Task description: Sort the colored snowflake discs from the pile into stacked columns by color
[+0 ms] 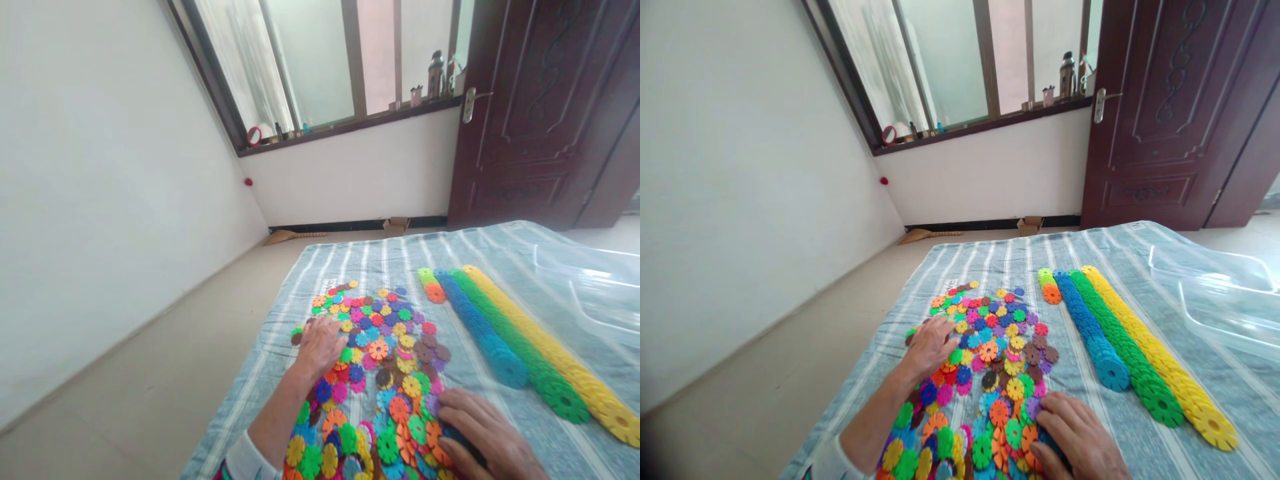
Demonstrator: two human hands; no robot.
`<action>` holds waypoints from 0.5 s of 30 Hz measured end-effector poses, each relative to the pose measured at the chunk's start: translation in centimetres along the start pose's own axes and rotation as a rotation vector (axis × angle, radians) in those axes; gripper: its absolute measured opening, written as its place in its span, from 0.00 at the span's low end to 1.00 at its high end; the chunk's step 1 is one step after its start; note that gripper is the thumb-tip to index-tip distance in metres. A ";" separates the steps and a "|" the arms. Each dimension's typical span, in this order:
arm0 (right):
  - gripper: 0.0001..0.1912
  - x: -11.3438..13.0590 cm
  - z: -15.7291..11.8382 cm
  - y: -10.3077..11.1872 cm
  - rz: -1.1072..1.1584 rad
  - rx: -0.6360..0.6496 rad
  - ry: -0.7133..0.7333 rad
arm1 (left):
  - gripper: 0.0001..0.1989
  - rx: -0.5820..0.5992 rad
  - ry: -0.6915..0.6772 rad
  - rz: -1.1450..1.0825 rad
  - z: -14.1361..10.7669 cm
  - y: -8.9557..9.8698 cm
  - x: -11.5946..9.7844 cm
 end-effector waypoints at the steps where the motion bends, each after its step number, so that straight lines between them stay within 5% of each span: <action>1: 0.13 0.0 0.1 0.1 0.000 -0.006 -0.004 | 0.17 -0.011 0.010 -0.015 0.3 -0.1 -0.5; 8: 0.11 -0.2 -0.2 -0.1 0.041 -0.015 0.008 | 0.27 0.090 -0.095 -0.188 2.1 -1.6 -5.1; 15: 0.11 -0.4 -0.8 -0.4 0.058 -0.019 -0.039 | 0.29 0.077 -0.071 -0.134 2.9 -2.7 -4.4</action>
Point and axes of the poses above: each hand's wrist, its own z-axis towards the middle knuckle, its own y-axis out of the back of the hand, x = y × z, the point moved 5 cm from there along z, towards the middle knuckle, and after that the axes turned 14 degrees about -x, right-handed, at the moved point
